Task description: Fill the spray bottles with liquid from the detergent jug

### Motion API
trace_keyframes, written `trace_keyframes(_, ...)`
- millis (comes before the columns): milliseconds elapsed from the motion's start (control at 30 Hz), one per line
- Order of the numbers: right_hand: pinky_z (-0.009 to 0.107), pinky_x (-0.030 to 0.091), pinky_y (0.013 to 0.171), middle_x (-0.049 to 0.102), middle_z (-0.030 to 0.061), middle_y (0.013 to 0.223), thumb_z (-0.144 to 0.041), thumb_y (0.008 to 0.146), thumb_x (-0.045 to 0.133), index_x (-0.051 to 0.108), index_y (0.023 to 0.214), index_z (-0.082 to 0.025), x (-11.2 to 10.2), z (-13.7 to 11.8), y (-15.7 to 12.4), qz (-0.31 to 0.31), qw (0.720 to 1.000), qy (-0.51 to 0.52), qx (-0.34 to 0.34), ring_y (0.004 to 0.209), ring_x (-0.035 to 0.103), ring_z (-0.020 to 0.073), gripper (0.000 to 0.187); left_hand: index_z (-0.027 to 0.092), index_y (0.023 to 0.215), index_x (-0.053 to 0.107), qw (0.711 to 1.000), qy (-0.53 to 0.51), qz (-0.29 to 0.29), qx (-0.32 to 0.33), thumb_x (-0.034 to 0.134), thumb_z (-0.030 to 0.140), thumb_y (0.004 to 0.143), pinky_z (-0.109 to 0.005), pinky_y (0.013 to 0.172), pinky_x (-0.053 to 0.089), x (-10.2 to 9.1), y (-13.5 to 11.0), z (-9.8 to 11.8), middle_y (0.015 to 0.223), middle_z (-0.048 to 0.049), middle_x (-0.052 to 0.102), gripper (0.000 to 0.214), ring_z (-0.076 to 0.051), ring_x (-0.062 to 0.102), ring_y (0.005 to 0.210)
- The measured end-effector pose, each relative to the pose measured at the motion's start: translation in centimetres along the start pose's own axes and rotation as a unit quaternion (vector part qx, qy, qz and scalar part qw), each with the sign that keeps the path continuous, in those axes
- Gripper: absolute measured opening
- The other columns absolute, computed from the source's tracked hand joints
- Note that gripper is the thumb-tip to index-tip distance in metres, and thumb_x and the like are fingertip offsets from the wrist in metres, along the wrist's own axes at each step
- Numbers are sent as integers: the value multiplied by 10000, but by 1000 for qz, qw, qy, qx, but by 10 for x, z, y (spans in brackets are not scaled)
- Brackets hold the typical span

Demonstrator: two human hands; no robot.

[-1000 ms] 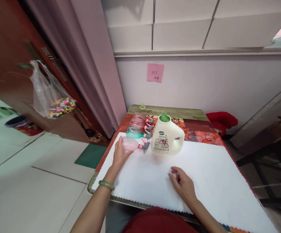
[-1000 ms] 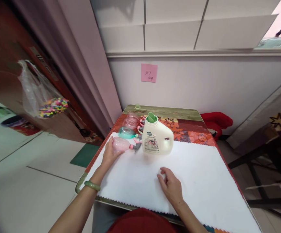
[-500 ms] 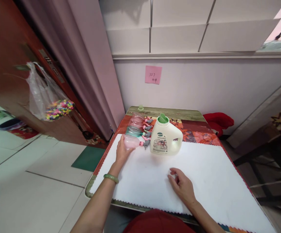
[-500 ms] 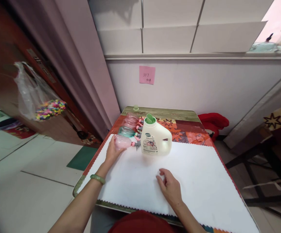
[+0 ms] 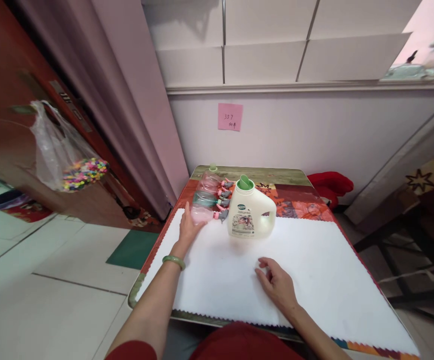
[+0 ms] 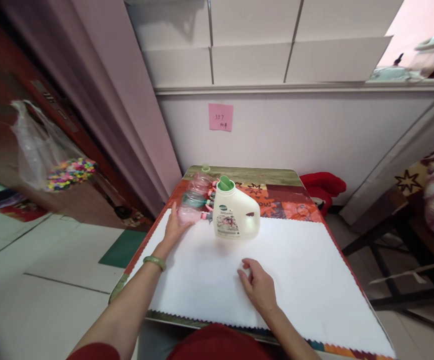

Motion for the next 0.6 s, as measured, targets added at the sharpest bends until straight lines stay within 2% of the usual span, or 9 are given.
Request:
trace_keyframes(133, 318, 542, 636, 747, 46, 973, -445, 955, 549, 645, 1161, -230, 0, 1, 0, -2, 1000, 3, 1, 598, 630, 156, 312, 151, 1621, 118, 1000, 0, 4, -20, 881, 316, 624, -494, 1150, 322, -3, 2, 7, 1600, -251, 393, 1266, -401, 400, 1448)
trace_keyframes(233, 320, 540, 645, 745, 44, 979, -440, 956, 548, 643, 1168, -230, 0, 2, -1, -6, 1000, 5, 2, 603, 632, 156, 313, 169, 1617, 89, 998, 2, 39, -54, 903, 274, 575, -613, 1152, 269, -6, -6, 17, 1609, -291, 337, 1327, -458, 337, 1476)
trace_keyframes(333, 321, 535, 658, 743, 46, 989, -433, 962, 537, 642, 1169, -224, -1, 2, 0, -9, 1000, 5, 3, 614, 634, 155, 312, 152, 1603, 57, 989, -7, 128, -74, 806, 328, 715, -737, 1148, 125, -4, -30, 36, 1657, -330, 118, 1175, -503, 124, 1542)
trace_keyframes(367, 322, 532, 659, 743, 48, 995, -432, 965, 532, 640, 1171, -223, -1, 1, 0, -11, 1000, 4, 4, 616, 634, 155, 312, 144, 1596, 85, 987, -18, 148, -63, 738, 350, 786, -727, 1162, 112, 0, -42, 46, 1660, -318, 104, 1061, -481, 92, 1554)
trace_keyframes(400, 322, 529, 660, 742, 50, 1001, -433, 968, 528, 637, 1173, -223, -1, 1, 1, -13, 1000, 2, 5, 619, 635, 155, 313, 138, 1583, 151, 987, -31, 150, -41, 672, 364, 842, -694, 1184, 129, 7, -54, 58, 1651, -300, 160, 934, -449, 110, 1560)
trace_keyframes(433, 323, 527, 661, 742, 50, 1006, -434, 970, 524, 635, 1174, -224, -1, 1, 1, -15, 1000, 0, 6, 622, 635, 156, 313, 145, 1547, 274, 990, -44, 132, -11, 647, 373, 859, -639, 1204, 177, 16, -67, 72, 1610, -273, 285, 814, -417, 194, 1546)
trace_keyframes(533, 326, 525, 673, 740, 48, 1013, -439, 971, 522, 631, 1167, -226, -2, 1, 2, -22, 1000, -6, 6, 623, 631, 157, 309, 232, 1254, 639, 988, -101, -2, 120, 705, 391, 818, -495, 1189, 332, 52, -101, 120, 1339, -159, 629, 469, -346, 507, 1368)
trace_keyframes(567, 327, 524, 674, 740, 48, 1010, -439, 971, 522, 630, 1165, -226, -3, 1, 2, -25, 1000, -7, 5, 621, 628, 157, 308, 266, 1206, 677, 979, -120, -50, 159, 717, 395, 813, -470, 1167, 376, 65, -110, 136, 1288, -122, 671, 415, -323, 560, 1315)
trace_keyframes(600, 329, 524, 674, 740, 47, 1004, -438, 971, 522, 628, 1164, -225, -3, 1, 2, -29, 1000, -7, 5, 618, 624, 158, 306, 254, 1268, 661, 960, -159, -109, 203, 704, 378, 833, -490, 1165, 379, 79, -118, 153, 1325, -134, 659, 454, -326, 560, 1317)
Point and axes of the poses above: each hand's wrist, its own y-axis towards the middle knuckle, its own x-axis out of the palm, z = x × y, the point moved 3 cm from there along y, towards the middle knuckle
